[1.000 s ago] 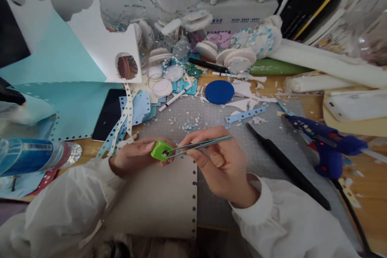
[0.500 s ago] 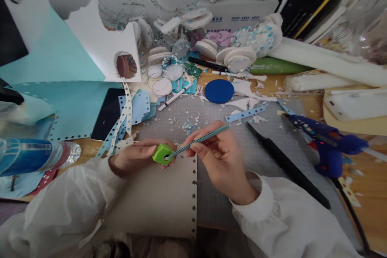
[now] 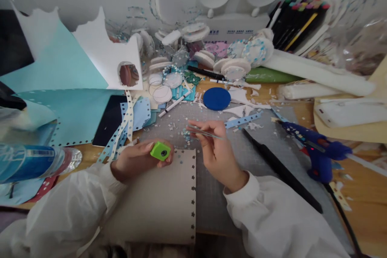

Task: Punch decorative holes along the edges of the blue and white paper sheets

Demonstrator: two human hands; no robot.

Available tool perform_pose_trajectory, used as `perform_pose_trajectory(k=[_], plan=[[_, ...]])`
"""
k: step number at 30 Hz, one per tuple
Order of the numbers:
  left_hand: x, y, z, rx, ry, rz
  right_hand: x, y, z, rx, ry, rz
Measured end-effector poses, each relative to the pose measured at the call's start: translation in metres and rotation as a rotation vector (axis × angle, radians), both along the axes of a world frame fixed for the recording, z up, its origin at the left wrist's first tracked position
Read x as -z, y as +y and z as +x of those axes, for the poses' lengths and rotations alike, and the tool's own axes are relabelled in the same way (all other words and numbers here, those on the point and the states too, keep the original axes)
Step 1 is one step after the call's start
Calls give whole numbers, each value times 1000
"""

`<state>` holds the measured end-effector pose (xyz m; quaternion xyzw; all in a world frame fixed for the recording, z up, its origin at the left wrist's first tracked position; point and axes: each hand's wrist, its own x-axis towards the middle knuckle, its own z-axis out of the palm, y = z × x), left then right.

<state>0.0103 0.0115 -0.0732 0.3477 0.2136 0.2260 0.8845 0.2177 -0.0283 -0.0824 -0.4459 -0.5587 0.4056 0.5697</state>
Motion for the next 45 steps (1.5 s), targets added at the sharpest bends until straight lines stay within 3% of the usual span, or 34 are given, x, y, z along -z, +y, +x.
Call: perform_pose_trajectory(k=[3, 7, 12, 16, 21, 26, 28, 32, 35, 37, 42, 45], plan=[[1, -2, 3, -74, -20, -73, 5, 2, -1, -21, 49, -66], [4, -3, 5, -72, -30, -140, 6, 6, 2, 5, 49, -98], [8, 2, 5, -62, -47, -145, 8, 11, 11, 177, -396, -27], [8, 5, 4, -40, -51, -163, 10, 16, 20, 278, -583, 11], [7, 6, 3, -21, -60, -185, 15, 23, 26, 304, -690, 64], [7, 7, 3, 3, -81, -155, 10, 20, 25, 325, -623, 102], [8, 8, 3, 5, -88, -139, 1, 13, 22, 220, -561, 106], [11, 10, 0, 9, -94, -117, -15, -7, 7, -260, -473, 68], [12, 10, -2, 23, -81, -107, -12, -15, -5, -463, -428, 56], [12, 10, -3, 34, -67, -101, -5, -12, -9, -420, -388, 54], [10, 12, -5, 60, -30, -74, 10, 1, 0, -46, -273, 86], [11, 13, -5, 70, -1, -43, 7, 0, 2, 17, -224, 93]])
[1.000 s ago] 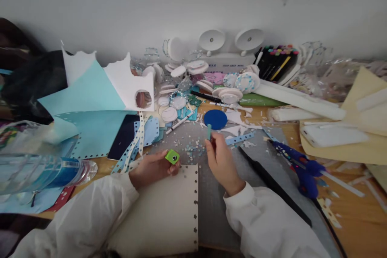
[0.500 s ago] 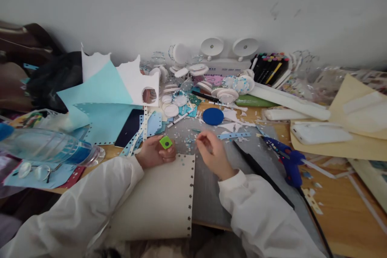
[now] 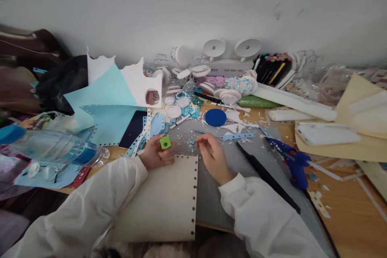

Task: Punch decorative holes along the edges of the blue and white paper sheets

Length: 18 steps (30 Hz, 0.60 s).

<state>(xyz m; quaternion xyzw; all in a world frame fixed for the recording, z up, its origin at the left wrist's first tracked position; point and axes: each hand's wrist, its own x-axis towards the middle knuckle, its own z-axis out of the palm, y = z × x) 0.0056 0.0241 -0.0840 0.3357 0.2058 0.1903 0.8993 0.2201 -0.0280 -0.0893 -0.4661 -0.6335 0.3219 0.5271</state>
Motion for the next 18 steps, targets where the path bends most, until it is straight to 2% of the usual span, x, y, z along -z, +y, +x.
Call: perform_pose_trajectory(k=[7, 13, 18], plan=[[3, -9, 7, -16, 112, 166, -7, -13, -18, -160, -34, 29], [2, -18, 7, -29, 226, 368, -11, -16, -20, -274, -206, 135], [4, -17, 4, 5, 240, 415, -12, -15, -18, -254, -152, 151]])
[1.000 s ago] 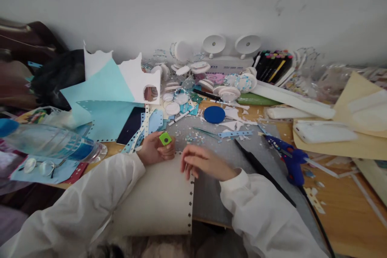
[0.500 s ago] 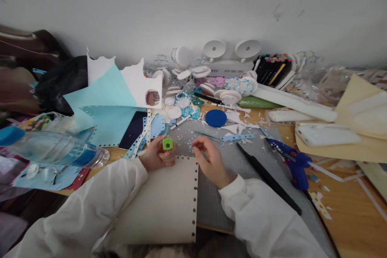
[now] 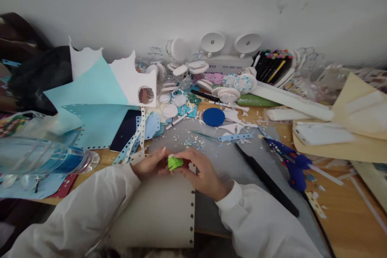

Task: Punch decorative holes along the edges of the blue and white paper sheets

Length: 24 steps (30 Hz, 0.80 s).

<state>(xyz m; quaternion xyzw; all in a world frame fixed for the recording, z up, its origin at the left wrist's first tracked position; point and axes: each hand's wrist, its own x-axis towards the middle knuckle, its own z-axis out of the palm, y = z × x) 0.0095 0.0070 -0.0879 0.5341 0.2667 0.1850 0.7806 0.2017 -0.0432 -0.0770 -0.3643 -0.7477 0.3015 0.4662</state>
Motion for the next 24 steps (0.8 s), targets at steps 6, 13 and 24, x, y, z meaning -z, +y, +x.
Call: perform_pose_trajectory(k=[6, 13, 24], plan=[[-8, -1, 1, 29, -24, 106, 2, -5, 0, 45, 38, 82], [-17, -15, -3, -361, -15, 917, -11, -10, 1, 158, -54, 271], [-15, -22, 8, -469, 6, 1492, -8, -10, 0, 217, -92, 242]])
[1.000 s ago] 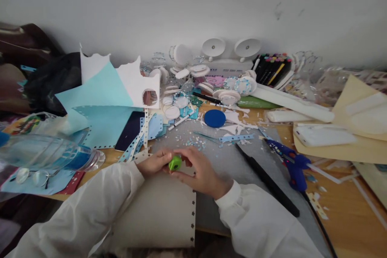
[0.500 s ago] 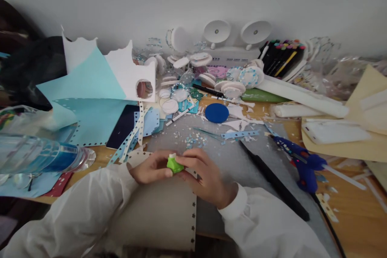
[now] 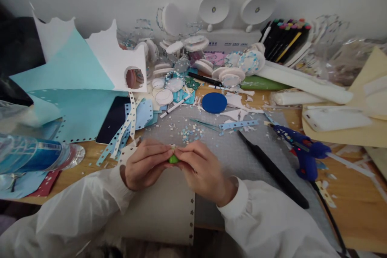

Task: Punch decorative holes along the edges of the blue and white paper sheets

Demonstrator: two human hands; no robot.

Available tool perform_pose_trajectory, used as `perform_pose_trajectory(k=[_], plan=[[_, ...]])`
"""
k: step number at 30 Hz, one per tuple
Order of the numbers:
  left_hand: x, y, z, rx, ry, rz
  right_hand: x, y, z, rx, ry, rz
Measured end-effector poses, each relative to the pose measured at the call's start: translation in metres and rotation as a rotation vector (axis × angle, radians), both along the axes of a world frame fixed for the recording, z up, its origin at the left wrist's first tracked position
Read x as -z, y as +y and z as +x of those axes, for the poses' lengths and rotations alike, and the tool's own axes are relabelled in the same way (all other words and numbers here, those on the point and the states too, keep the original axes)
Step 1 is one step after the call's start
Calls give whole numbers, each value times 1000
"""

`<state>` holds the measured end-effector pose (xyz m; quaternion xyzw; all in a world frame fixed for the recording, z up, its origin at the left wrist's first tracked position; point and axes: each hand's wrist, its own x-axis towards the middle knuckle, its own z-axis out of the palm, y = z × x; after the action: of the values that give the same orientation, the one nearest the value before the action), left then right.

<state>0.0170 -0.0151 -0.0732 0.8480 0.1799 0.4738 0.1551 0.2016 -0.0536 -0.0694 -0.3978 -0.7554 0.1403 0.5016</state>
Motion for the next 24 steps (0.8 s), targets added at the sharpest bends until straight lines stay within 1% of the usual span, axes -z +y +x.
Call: perform_pose_trajectory(k=[4, 7, 8, 10, 12, 14, 17, 20, 22, 24], plan=[[0, 1, 3, -20, 5, -16, 2, 2, -2, 20, 22, -28], [-1, 4, 3, -50, -26, -97, 2, 3, -4, 39, 106, -88], [-1, 4, 2, -55, -43, -155, 1, 3, -4, 30, 146, -112], [1, 6, 1, -28, -85, -328, 1, 4, -4, -2, 223, -159], [3, 8, 0, 53, -99, -511, 1, 4, -2, -35, 270, -190], [4, 9, -1, 130, -96, -606, 1, 3, -1, -68, 296, -221], [5, 10, -3, 150, -136, -632, 2, 1, -1, -153, 362, -323], [5, 10, -2, 110, -167, -673, 0, 0, -3, -288, 490, -475], [3, 9, -1, 83, -143, -648, 0, 0, -6, -361, 592, -559], [1, 7, 0, 58, -105, -566, 1, 2, -8, -363, 681, -661]])
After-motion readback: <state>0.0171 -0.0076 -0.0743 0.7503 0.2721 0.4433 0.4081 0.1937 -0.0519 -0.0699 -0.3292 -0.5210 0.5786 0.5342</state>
